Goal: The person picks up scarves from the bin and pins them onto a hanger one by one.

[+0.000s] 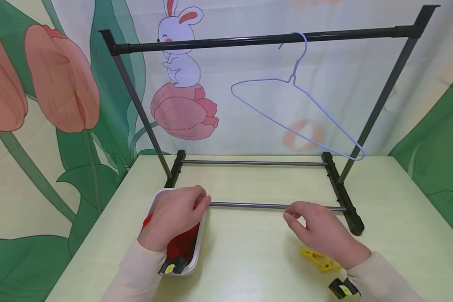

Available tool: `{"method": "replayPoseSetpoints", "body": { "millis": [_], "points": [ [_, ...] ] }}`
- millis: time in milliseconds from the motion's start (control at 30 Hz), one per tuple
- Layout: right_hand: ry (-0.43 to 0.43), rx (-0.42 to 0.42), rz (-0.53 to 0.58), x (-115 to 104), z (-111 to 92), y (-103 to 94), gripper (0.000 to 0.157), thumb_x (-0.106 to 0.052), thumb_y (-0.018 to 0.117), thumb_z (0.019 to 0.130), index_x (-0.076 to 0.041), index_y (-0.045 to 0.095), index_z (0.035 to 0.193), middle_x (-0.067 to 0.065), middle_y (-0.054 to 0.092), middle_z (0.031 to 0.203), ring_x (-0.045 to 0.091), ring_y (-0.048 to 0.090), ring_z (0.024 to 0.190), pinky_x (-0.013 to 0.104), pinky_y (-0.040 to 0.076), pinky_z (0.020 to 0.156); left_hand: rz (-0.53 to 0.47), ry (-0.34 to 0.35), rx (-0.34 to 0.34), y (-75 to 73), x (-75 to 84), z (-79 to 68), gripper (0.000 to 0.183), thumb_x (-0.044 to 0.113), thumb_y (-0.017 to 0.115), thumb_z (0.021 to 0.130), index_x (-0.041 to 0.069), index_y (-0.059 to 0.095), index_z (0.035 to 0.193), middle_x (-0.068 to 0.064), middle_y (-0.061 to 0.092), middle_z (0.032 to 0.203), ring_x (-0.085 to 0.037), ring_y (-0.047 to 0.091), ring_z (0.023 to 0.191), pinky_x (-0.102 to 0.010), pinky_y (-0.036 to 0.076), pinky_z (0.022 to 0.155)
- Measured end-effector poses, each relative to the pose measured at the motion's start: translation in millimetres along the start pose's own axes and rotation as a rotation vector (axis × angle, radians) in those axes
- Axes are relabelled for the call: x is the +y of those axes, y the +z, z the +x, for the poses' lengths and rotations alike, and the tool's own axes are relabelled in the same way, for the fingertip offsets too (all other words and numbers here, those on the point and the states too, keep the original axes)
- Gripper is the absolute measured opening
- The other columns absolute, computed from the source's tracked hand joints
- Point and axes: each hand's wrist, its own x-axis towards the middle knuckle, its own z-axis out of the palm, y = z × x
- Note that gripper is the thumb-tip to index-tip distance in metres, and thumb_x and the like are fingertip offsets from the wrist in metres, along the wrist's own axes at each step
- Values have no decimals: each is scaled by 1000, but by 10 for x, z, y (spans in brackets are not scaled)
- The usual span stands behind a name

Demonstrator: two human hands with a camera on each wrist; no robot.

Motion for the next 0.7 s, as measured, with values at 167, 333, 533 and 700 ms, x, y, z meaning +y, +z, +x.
{"method": "replayPoseSetpoints", "body": {
  "millis": [167,333,533,700],
  "points": [
    [-1,-37,180,-72,103,229,13,-19,65,108,-14,77,106,-10,74,95,3,64,85,26,55,75,15,13,6,6,-154,-68,14,30,73,100,17,76,104,7,67,74,-12,57,67,-33,53,68],
    [7,-116,399,-202,234,484,16,-17,63,109,-7,75,106,0,78,95,5,69,83,24,57,74,3,-41,-44,9,-290,-139,18,26,81,93,15,72,104,2,71,89,-16,62,82,-37,61,72],
    [66,-252,666,-441,376,795,23,-17,59,111,3,71,109,19,78,100,29,75,84,26,61,73,17,-45,-78,43,-387,-214,39,28,87,88,13,73,121,-8,72,130,-28,66,116,-46,67,83],
    [130,-278,906,-655,479,1072,26,-11,58,110,14,65,114,31,74,99,34,76,80,32,65,72,-12,-21,-85,83,-426,-243,44,29,91,86,15,74,124,-9,67,142,-32,62,130,-49,67,87]
  ]
}}
